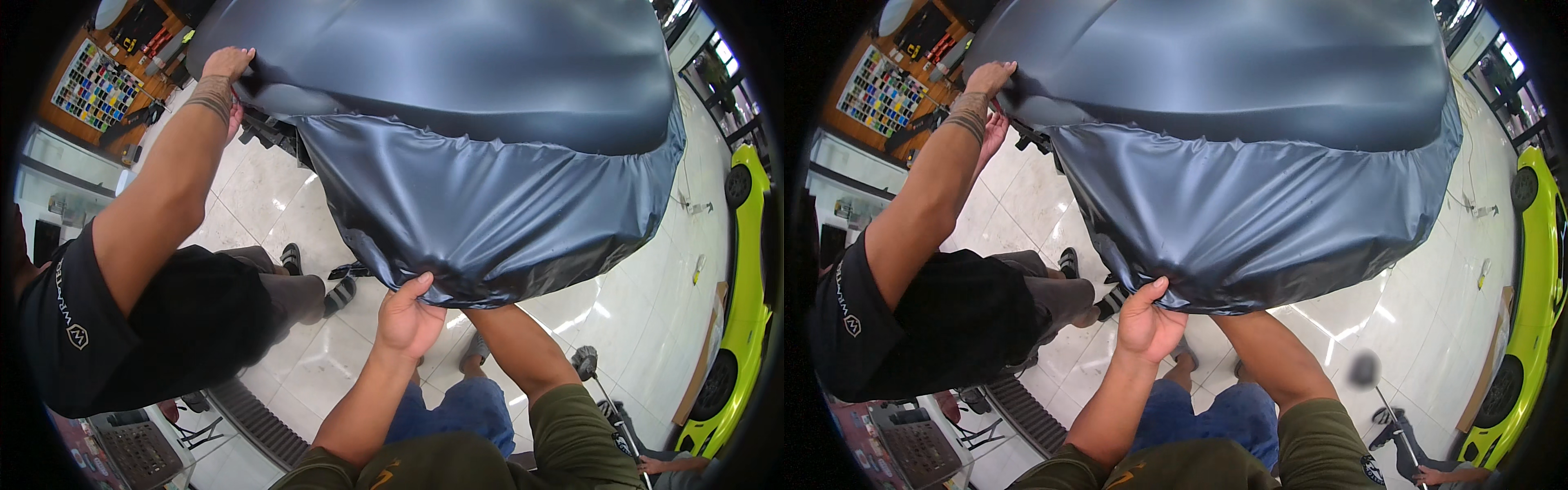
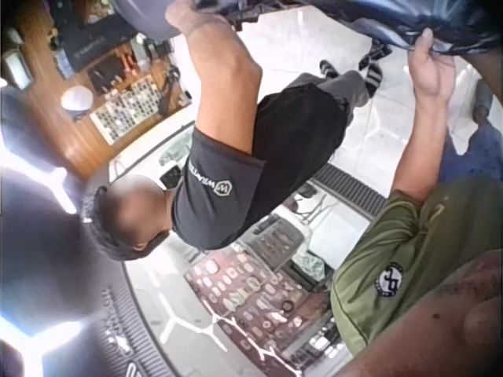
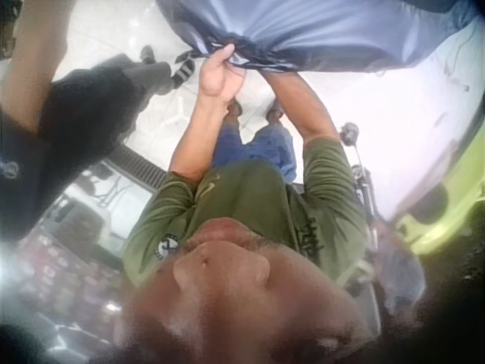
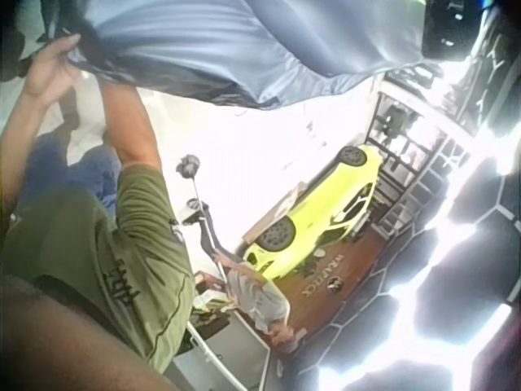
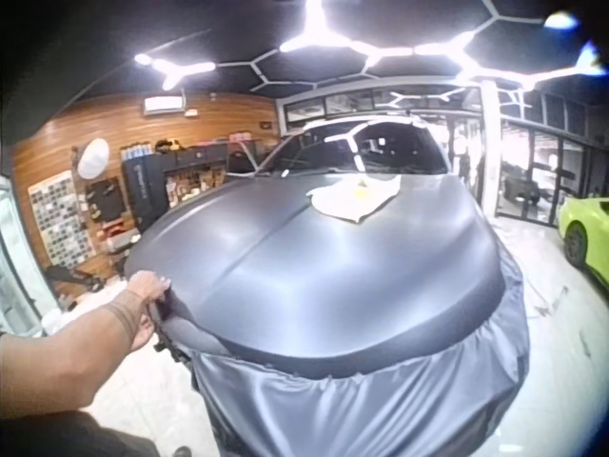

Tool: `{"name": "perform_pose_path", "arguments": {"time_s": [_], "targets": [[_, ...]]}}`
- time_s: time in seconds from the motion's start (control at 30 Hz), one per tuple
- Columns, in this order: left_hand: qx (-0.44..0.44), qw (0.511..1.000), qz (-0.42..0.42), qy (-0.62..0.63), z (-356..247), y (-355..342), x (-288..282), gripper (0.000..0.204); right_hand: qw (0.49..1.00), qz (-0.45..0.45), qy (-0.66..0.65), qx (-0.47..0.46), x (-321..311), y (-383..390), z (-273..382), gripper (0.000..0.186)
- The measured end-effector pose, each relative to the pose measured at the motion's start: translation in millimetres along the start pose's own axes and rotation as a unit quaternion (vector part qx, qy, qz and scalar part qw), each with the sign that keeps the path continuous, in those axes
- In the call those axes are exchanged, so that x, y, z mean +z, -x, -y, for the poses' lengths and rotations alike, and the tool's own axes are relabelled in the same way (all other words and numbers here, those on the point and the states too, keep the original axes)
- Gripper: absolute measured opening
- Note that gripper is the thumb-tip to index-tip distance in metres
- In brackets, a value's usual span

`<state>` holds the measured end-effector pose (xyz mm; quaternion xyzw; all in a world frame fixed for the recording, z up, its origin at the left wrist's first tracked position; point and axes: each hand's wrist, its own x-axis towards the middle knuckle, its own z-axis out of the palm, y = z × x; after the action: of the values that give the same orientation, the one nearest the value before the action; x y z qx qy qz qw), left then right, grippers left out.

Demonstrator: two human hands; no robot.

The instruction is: The person applies a matte vinyl wrap to a car hood using a yellow squeegee, a red squeegee, and a heat gun. They smooth the film, heat and stretch edges, and tuck excess material while another person assists nearby.

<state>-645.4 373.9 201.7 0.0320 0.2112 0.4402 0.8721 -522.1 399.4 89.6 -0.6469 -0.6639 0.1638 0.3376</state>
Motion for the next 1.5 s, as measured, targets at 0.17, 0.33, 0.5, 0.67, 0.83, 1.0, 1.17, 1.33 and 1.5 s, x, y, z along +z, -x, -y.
{"name": "perform_pose_path", "arguments": {"time_s": [0.17, 0.33, 0.5, 0.67, 0.83, 1.0, 1.17, 1.33, 1.5], "targets": [[-0.007, 1.000, 0.006, -0.005, 0, -1, 4, 0.041, 1.000, -0.009, 0.000, 0.007, 0, 5, 0, 0.048], [-0.014, 1.000, 0.010, 0.004, -1, 1, 4, 0.041, 1.000, -0.016, 0.001, 0.019, -7, 13, -4, 0.048], [-0.011, 1.000, 0.014, 0.007, -1, 1, 4, 0.040, 0.999, -0.015, 0.013, 0.031, -17, 23, -8, 0.047], [-0.004, 1.000, 0.019, 0.005, 0, 0, 5, 0.039, 1.000, -0.019, 0.006, 0.023, -8, 13, -1, 0.047], [-0.013, 1.000, 0.022, 0.003, -2, 0, 4, 0.039, 0.999, -0.024, -0.010, 0.027, 1, 7, 3, 0.046], [-0.017, 0.999, 0.028, 0.004, -1, 0, 4, 0.039, 0.998, -0.034, -0.007, 0.043, -10, 25, -7, 0.046], [-0.029, 0.999, 0.022, 0.023, 0, 0, 3, 0.040, 0.998, -0.034, 0.003, 0.052, -33, 37, -24, 0.045], [-0.017, 0.999, 0.037, 0.015, 0, 1, 3, 0.041, 0.999, -0.018, 0.001, 0.043, -45, 40, -27, 0.044], [-0.007, 0.999, 0.034, 0.019, 0, 3, 11, 0.042, 0.999, -0.005, -0.007, 0.033, -47, 42, -25, 0.044]]}}
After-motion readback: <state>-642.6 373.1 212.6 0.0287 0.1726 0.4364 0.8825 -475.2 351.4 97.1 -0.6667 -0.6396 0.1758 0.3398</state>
